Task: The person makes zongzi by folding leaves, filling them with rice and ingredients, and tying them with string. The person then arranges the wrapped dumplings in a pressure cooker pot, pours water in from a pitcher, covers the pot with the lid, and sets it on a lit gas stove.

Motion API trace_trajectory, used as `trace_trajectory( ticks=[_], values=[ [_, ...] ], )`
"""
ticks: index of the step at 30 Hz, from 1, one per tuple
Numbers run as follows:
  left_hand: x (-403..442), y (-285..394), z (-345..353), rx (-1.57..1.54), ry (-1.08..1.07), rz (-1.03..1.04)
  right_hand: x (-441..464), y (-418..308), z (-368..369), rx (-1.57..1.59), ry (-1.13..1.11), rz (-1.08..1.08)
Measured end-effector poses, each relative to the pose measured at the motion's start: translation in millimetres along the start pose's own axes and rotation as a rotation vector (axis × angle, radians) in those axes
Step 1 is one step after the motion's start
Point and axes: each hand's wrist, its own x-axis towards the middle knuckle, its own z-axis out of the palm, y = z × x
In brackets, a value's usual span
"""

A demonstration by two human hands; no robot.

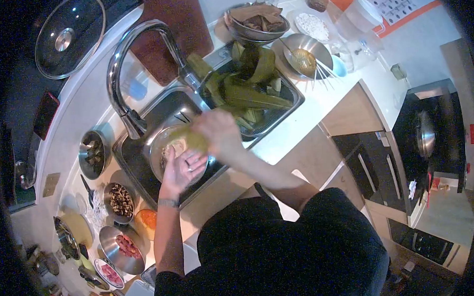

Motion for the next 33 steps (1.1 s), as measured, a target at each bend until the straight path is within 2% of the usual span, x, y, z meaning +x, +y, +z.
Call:
trace_trajectory(
  ticks=[2, 3, 4, 7, 9, 10, 12, 13, 14, 15, 16, 17, 18, 20, 21, 22, 23, 24, 26, 28, 29, 30, 31, 32, 33],
  values=[
    [10.0, 2.6, 10.0, -0.555, -0.256, -0.204, -22.6, -33.5, -10.1, 0.105, -0.133, -0.128],
    [9.6, 6.1, 17.9, -0.415, -0.319, -0.122, -30.2, -46.4, -16.1, 0.191, -0.287, -0.140],
    [18.7, 10.0, 9.1, -0.306, -0.383, -0.227, -36.1, -53.2, -19.0, 0.266, -0.378, -0.170],
    [20.1, 5.7, 6.5, -0.203, -0.240, -0.170, -57.7, -55.7, -1.4, 0.295, -0.450, -0.265],
    [-5.0, 21.2, 15.6, 0.553, -0.164, -0.124, -52.8, -59.9, -13.8, 0.508, -0.544, -0.288],
    [-16.9, 21.8, 13.0, 0.548, -0.142, -0.124, -48.7, -60.0, -21.0, 0.527, -0.548, -0.297],
    [-43.4, 23.2, 0.9, 0.692, -0.227, 0.033, -37.9, -55.8, -31.8, 0.677, -0.755, -0.200],
    [-42.6, 15.9, -17.5, 0.832, -0.300, 0.140, -29.3, -46.5, -32.7, 0.620, -0.713, -0.132],
    [-55.5, 18.0, -17.9, 0.829, -0.281, 0.136, -19.9, -34.3, -29.4, 0.563, -0.675, -0.062],
    [-72.8, 22.7, -12.5, 1.017, -0.234, 0.199, -15.9, -21.1, -16.1, 0.468, -0.606, -0.027],
    [-89.4, 26.3, -5.9, 1.204, -0.187, 0.258, 0.2, -21.1, -17.5, 0.366, -0.530, -0.113],
    [-103.1, 28.2, -0.8, 1.232, -0.153, 0.257, 4.6, -19.3, -8.4, 0.156, -0.517, -0.241],
    [-113.3, 29.2, -2.3, 1.234, -0.142, 0.253, 6.8, -17.5, -0.9, 0.166, -0.501, -0.324],
    [-130.7, 32.3, -6.4, 1.334, -0.055, 0.281, 14.6, -11.9, 18.6, 0.173, -0.710, -0.432],
    [-140.6, 36.7, -3.7, 1.351, -0.011, 0.301, 20.3, -20.7, 15.3, 0.177, -0.713, -0.450],
    [-144.9, 34.2, -11.7, 1.343, 0.008, 0.308, 31.0, -31.8, 7.9, 0.219, -0.887, -0.317],
    [-147.4, 29.3, -22.1, 1.116, -0.013, 0.246, 36.4, -40.6, 4.7, 0.256, -1.062, -0.178],
    [-152.0, 28.7, -25.3, 0.888, -0.038, 0.190, 36.5, -44.0, 6.1, 0.255, -1.072, -0.197],
    [-160.3, 35.6, -31.5, 0.853, -0.088, 0.150, 36.3, -45.5, 7.5, 0.289, -1.037, -0.324],
    [-162.4, 40.5, -42.2, 0.969, -0.127, 0.004, 37.3, -50.4, 5.3, 0.309, -1.042, -0.334],
    [-166.5, 38.3, -43.7, 0.759, -0.095, -0.029, 36.3, -45.4, 9.1, 0.350, -0.896, -0.419],
    [-167.5, 39.0, -49.5, 0.754, -0.092, -0.021, 38.8, -45.0, 9.4, 0.391, -0.746, -0.501],
    [-165.8, 41.9, -57.8, 0.821, -0.150, 0.001, 43.3, -44.0, 7.4, 0.326, -0.695, -0.522],
    [-165.4, 44.0, -62.9, 0.889, -0.209, 0.025, 46.9, -42.0, 1.8, 0.323, -0.697, -0.531],
    [-173.1, 47.3, -54.4, 0.821, -0.216, -0.006, 54.5, -45.3, -9.6, 0.262, -0.790, -0.356]
  ],
)
